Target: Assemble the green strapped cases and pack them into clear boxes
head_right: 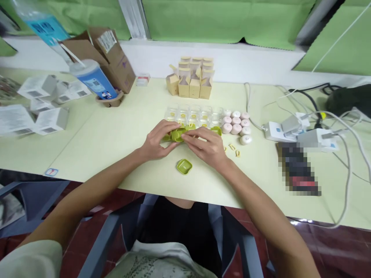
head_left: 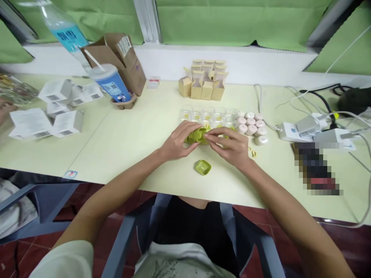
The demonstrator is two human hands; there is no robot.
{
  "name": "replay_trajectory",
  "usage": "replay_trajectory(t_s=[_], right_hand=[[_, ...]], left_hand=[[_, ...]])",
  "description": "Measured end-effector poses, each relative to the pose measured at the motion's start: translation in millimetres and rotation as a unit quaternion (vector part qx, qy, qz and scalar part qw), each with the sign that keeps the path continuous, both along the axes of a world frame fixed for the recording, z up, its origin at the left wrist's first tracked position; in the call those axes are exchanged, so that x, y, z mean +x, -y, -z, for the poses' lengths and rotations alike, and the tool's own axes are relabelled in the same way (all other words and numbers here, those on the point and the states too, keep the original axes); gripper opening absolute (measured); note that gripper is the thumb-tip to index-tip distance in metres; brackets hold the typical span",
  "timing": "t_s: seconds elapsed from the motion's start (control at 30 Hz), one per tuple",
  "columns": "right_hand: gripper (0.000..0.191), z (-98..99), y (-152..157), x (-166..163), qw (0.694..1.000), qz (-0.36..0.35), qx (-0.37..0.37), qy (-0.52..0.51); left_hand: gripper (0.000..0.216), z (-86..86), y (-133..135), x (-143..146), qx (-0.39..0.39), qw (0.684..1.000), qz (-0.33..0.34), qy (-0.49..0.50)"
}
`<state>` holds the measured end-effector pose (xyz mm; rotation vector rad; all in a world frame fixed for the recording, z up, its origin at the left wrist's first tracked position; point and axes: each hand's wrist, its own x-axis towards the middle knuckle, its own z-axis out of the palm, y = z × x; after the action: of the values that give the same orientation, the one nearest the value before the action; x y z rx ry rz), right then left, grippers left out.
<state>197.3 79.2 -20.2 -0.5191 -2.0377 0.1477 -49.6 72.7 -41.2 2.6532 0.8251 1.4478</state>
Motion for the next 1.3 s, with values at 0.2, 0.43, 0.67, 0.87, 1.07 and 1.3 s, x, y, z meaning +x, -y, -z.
replay_trajectory(t_s=[0.2,0.43,0.67,0.87,1.07,1.3], right_hand=[[0.014,3.3,4.8,2.0,0.994,0.056,0.048,0.081],[0.008,-23.8,7.8,9.2,0.991,-0.029,-0.087,-0.099],[0.009,-26.6,13.8,15.1,0.998,-0.047,-0.031,-0.042],[0.013,-13.5,19.9,8.4,0.995,0.012,0.080,0.060],[0.025,-6.0,24.9,-1.7,0.981,0.017,0.194,0.010],[0.018,-7.4,25.1,-0.8,0.982,0.025,0.182,0.035]], left_hand=[[0.052,-2.4,11.1,-0.4,-0.108,0.992,0.054,0.025],[0.055,-9.7,11.3,0.9,-0.376,0.895,0.199,0.137],[0.068,-8.1,12.6,-0.6,-0.542,0.779,0.258,0.182],[0.061,-6.7,12.7,3.5,-0.546,0.770,0.263,0.199],[0.049,-5.8,14.0,7.8,-0.557,0.741,0.284,0.244],[0.050,-4.1,14.8,10.2,-0.561,0.738,0.274,0.256]])
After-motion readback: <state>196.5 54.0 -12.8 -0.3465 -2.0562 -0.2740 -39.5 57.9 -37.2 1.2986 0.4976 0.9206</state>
